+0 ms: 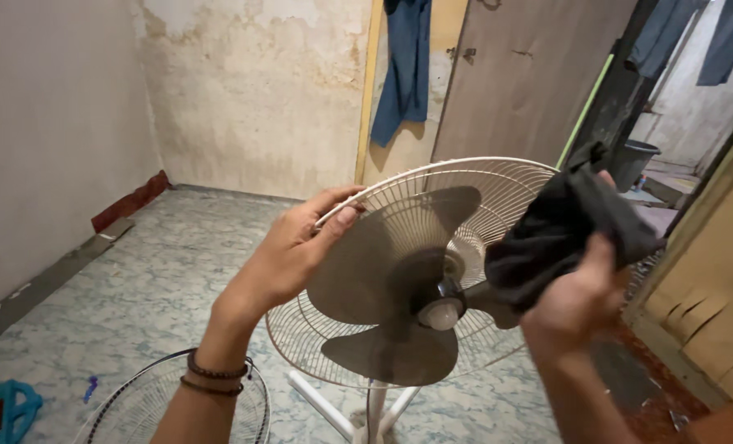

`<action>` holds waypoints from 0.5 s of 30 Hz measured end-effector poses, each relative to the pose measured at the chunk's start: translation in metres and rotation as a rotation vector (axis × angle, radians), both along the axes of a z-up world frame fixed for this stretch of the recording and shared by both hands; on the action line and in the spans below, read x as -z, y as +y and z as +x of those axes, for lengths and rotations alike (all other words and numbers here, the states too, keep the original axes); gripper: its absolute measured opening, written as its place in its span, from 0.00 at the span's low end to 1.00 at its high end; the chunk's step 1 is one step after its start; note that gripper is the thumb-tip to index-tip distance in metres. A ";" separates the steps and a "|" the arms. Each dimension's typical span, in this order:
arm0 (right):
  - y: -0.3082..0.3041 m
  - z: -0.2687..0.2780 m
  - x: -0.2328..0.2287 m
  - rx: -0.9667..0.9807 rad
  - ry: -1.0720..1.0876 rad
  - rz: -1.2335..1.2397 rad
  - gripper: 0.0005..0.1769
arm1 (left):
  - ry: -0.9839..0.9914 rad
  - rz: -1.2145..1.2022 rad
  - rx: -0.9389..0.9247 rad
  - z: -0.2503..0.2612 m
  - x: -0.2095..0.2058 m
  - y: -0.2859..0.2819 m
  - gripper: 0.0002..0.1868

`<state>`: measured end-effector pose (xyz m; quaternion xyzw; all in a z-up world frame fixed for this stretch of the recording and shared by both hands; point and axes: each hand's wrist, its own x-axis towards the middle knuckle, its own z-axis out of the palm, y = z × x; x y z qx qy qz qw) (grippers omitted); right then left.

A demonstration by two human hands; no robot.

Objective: The person assembles a standing fan by attaching the fan blades to the motor hub, securing the central cap, wiping the blades with a cloth, and attaching the front protective cage. The person handles the fan blades, central cap, and front cage throughout the process.

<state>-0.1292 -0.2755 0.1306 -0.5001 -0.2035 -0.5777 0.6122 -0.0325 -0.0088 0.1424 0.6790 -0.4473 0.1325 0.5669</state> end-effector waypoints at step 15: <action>0.046 0.018 0.030 -0.016 0.139 0.006 0.25 | 0.174 -0.042 0.023 0.022 0.027 0.013 0.30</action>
